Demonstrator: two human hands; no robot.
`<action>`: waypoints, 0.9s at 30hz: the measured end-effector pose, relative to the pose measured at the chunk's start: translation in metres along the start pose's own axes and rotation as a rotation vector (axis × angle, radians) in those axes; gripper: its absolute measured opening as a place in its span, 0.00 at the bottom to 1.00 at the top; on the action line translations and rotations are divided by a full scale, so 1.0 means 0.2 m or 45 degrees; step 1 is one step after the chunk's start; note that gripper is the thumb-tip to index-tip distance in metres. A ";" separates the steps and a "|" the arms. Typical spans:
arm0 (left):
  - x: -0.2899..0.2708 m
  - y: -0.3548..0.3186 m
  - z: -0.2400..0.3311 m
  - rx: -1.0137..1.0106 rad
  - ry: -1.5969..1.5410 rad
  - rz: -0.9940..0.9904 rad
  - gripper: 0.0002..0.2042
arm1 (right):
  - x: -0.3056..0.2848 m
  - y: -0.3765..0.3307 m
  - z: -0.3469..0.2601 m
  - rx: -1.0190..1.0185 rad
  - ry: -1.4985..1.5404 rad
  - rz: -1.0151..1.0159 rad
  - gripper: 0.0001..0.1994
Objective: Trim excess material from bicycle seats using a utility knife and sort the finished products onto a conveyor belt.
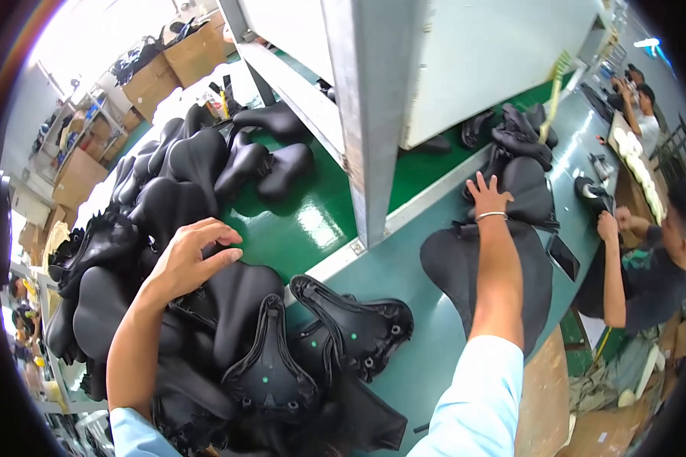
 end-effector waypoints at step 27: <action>0.38 0.73 -0.88 -0.894 0.381 0.541 0.31 | -0.55 -0.12 -0.04 -0.627 0.534 0.798 0.25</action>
Point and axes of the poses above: each hand's wrist, its own y-axis towards the middle knuckle, its own x-axis out of the palm, z = x × y, the point moved 1 cm from there along y, towards the middle knuckle, and after that the axes turned 8 degrees about y, right-handed, at the moved point
